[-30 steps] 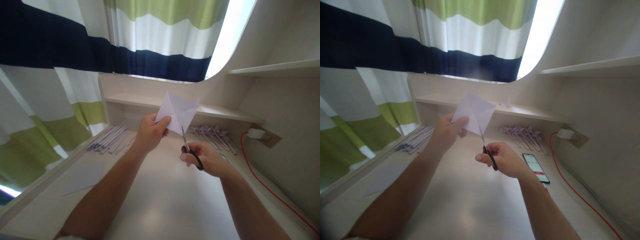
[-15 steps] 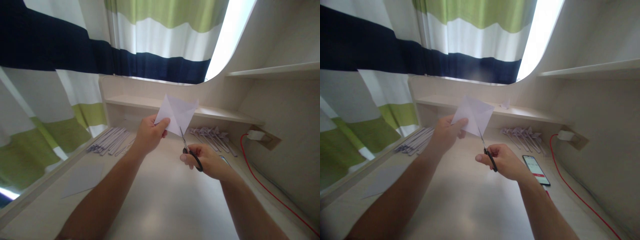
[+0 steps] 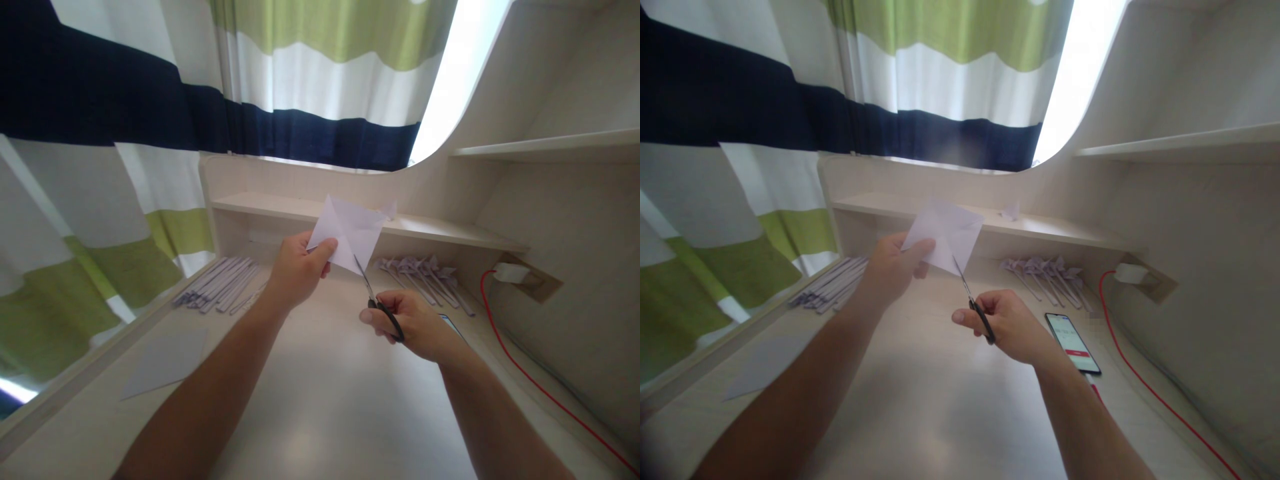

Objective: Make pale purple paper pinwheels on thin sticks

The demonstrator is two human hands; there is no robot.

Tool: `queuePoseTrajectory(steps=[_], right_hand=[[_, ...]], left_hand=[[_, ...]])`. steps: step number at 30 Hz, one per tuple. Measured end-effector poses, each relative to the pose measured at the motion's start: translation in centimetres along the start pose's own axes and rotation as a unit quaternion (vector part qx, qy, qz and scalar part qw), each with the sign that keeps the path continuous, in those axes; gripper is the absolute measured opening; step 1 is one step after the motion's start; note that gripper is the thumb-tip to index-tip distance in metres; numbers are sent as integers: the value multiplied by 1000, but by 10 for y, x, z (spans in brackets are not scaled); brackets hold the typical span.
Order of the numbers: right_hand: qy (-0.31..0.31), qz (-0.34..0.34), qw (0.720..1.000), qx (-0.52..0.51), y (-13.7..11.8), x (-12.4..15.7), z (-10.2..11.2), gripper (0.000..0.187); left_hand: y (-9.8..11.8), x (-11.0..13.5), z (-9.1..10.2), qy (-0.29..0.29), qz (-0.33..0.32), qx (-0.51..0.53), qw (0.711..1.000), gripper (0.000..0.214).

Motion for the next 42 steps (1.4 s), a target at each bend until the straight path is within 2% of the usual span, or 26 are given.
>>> queuePoseTrajectory(steps=[14, 26, 42], right_hand=[[15, 4, 1000, 9, 3, -1, 2, 50], [9, 18, 1000, -16, 0, -1, 2, 49], [23, 13, 1000, 10, -1, 0, 4, 51]], left_hand=[[2, 1, -1, 1, 3, 7, 1000, 37], [6, 8, -13, -29, 11, -22, 999, 37], [6, 8, -13, -31, 8, -13, 999, 37]])
Point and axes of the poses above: each hand's wrist, its own x-axis away from the middle knuckle, its own z-axis out of the back of the hand, y = z × x, the point moved 5 cm from there along -x, towards the middle knuckle
